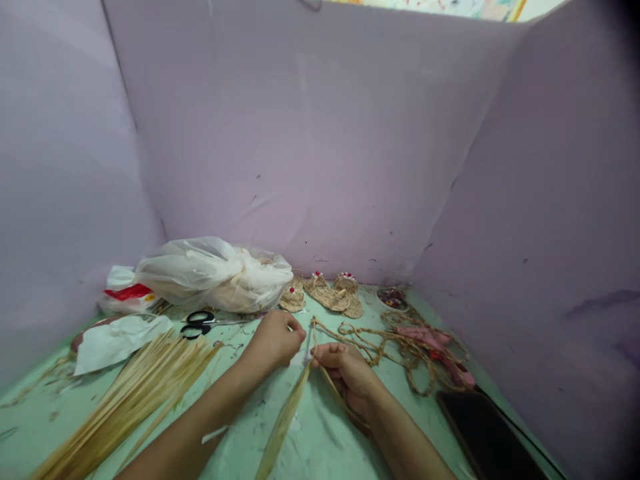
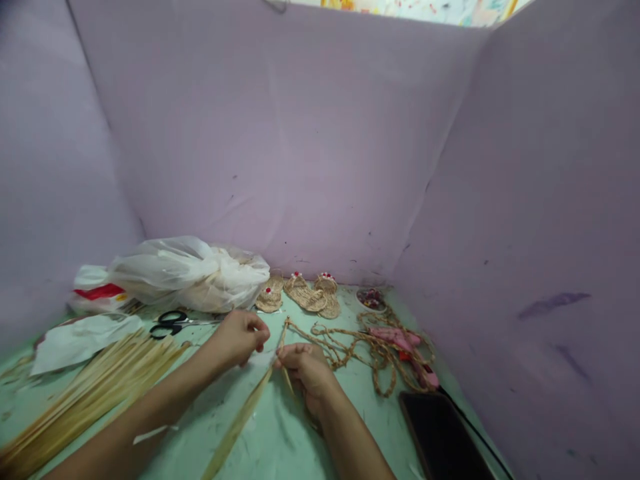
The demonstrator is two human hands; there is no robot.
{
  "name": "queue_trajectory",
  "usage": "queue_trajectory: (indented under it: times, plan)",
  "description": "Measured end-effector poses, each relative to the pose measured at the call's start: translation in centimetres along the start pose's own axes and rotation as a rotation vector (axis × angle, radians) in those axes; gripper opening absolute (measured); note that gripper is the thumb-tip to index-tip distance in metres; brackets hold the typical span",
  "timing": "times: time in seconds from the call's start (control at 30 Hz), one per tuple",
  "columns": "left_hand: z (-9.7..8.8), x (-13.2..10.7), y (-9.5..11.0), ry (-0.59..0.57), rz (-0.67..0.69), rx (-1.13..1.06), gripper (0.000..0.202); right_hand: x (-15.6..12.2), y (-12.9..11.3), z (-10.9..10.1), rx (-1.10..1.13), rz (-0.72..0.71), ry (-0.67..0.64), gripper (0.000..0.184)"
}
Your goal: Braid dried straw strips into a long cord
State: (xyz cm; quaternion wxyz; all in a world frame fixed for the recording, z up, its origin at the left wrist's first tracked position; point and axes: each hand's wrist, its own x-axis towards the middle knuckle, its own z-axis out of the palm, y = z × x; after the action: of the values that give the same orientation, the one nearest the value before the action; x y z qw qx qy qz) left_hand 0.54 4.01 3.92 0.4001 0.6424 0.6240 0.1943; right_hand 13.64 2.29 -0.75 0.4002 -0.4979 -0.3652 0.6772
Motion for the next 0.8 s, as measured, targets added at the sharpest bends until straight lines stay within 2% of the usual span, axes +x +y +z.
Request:
queue_trajectory:
  times: [0.03, 0.1, 0.17, 0.2, 0.27, 0.37, 0.47, 0.57, 0.7, 0.8]
  plan:
    - [0.0, 0.3, -0.1, -0.030, -0.046, -0.136, 0.018, 0.0, -0.1, 0.0, 0.003, -0.003, -0.008, 0.010]
    - [0.4, 0.8, -0.4, -0.175, -0.117, -0.344, 0.014, -0.1, -0.2, 0.0, 0.006, -0.019, -0.018, 0.011]
    - [1.0, 0.9, -0.7, -0.316, -0.150, -0.426, 0.012, -0.1, -0.2, 0.1, -0.015, -0.038, -0.034, 0.012]
    - [1.2, 0.9, -0.8, -0.345, -0.161, -0.425, 0.012, 0.0, -0.2, 0.0, -0.054, -0.056, -0.040, 0.011]
    - [1.5, 0.9, -1.1, -0.325, -0.186, -0.349, 0.013, 0.3, 0.0, -0.1, -0.206, -0.109, -0.020, 0.008]
    - [1.9, 1.0, -1.4, -0.221, -0.188, -0.142, 0.014, 0.3, 0.0, -0.3, -0.621, -0.276, 0.099, 0.002]
    - [2.6, 1.5, -1.8, -0.079, -0.097, -0.066, 0.012, -0.5, -0.4, -0.1, -1.042, -0.421, 0.252, 0.013]
    - [3.2, 1.7, -2.0, -0.038, -0.058, -0.094, 0.012, -1.7, -1.1, 0.5, -1.269, -0.380, 0.340, 0.019]
    - [3.1, 1.0, -1.0, -0.081, -0.185, -0.150, 0.015, -2.7, -1.5, 1.6, -1.438, -0.295, 0.411, 0.021]
    - [2.7, 0.4, -0.5, -0.135, -0.261, -0.231, 0.019, -3.0, -0.8, 2.6, -1.490, -0.275, 0.383, 0.022]
